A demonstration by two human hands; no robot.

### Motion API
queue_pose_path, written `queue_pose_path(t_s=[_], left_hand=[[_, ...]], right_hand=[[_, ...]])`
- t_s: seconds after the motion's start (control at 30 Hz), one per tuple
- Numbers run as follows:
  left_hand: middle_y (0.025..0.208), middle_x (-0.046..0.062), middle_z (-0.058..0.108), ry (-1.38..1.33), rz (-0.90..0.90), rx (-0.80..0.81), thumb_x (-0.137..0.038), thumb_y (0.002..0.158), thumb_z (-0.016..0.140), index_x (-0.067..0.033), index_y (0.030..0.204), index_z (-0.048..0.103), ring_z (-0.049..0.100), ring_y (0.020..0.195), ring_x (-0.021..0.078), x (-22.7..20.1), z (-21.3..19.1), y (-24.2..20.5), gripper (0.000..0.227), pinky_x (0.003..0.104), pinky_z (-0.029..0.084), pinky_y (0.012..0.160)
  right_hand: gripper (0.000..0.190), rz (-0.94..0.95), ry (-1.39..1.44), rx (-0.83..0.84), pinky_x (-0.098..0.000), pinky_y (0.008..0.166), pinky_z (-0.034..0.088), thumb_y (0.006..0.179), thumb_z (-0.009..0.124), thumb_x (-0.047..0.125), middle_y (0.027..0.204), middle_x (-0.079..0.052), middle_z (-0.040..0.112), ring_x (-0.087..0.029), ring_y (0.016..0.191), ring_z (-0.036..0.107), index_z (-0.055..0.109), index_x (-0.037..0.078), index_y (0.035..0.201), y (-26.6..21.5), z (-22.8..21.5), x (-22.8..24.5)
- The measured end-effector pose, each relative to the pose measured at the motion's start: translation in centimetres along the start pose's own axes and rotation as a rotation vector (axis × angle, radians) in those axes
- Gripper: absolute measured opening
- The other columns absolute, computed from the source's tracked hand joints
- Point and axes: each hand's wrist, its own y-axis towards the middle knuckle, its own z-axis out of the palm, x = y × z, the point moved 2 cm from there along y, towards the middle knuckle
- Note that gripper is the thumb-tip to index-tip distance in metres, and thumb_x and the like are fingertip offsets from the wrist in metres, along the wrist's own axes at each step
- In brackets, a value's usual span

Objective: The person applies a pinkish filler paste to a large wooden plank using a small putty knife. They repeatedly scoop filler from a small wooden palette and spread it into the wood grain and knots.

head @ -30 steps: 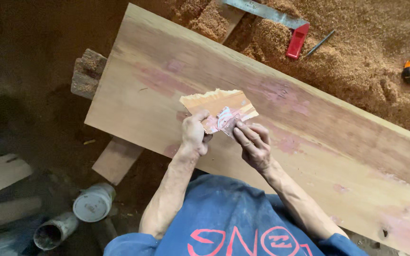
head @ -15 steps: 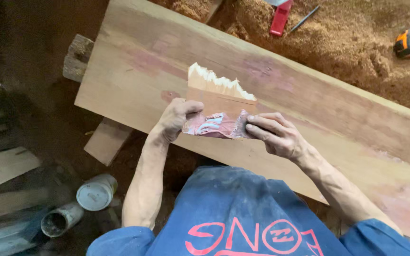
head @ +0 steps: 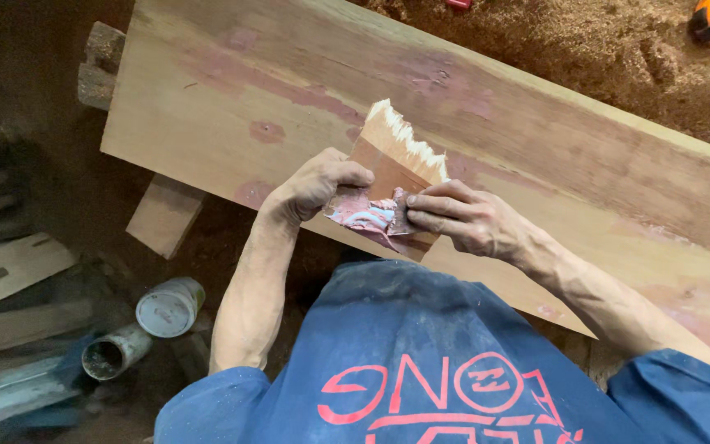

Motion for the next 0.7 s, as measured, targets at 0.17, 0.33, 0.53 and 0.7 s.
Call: queue_pose_path(t_s=[0.17,0.33,0.53,0.7], left_hand=[[0.074,0.003,0.068,-0.04,0.009,-0.078,-0.016,0.088,0.066,0.0029,0.081,0.072,0.06,0.062,0.0091,1.3,-0.6,1.2,0.021,0.027,0.047,0.057],[0.076,0.004,0.067,-0.217,0.092,-0.226,-0.013,0.094,0.063,0.0023,0.082,0.07,0.062,0.065,0.0104,1.9,-4.8,1.9,0.021,0.028,0.049,0.058],[0.083,0.006,0.065,-0.386,0.271,-0.43,-0.014,0.103,0.062,0.0026,0.091,0.067,0.062,0.072,0.0139,4.8,-9.6,3.9,0.021,0.03,0.051,0.064],[0.092,0.01,0.07,-0.55,0.188,-0.549,-0.012,0.097,0.058,0.0041,0.101,0.068,0.069,0.082,0.0179,6.3,-12.4,4.4,0.019,0.032,0.057,0.074]], right_hand=[[0.059,0.057,-0.079,0.107,-0.0422,0.094,0.059,0.06,0.065,-0.002,0.131,-0.014,0.065,-0.032,0.116,0.062,0.069,-0.003,0.118,-2.0,-0.1,-1.1],[0.036,0.47,-0.145,-0.188,-0.0387,0.092,0.058,0.089,0.065,-0.005,0.125,-0.012,0.069,-0.03,0.11,0.066,0.07,0.002,0.124,-4.8,0.5,-4.9],[0.026,0.943,-0.17,-0.589,-0.0398,0.094,0.058,0.104,0.065,0.003,0.122,-0.012,0.071,-0.031,0.11,0.069,0.07,0.005,0.129,-4.3,7.9,-11.2],[0.038,0.917,-0.494,-0.529,-0.0433,0.095,0.056,0.1,0.063,0.002,0.132,-0.017,0.066,-0.034,0.11,0.064,0.065,-0.002,0.137,-0.4,11.8,-16.3]])
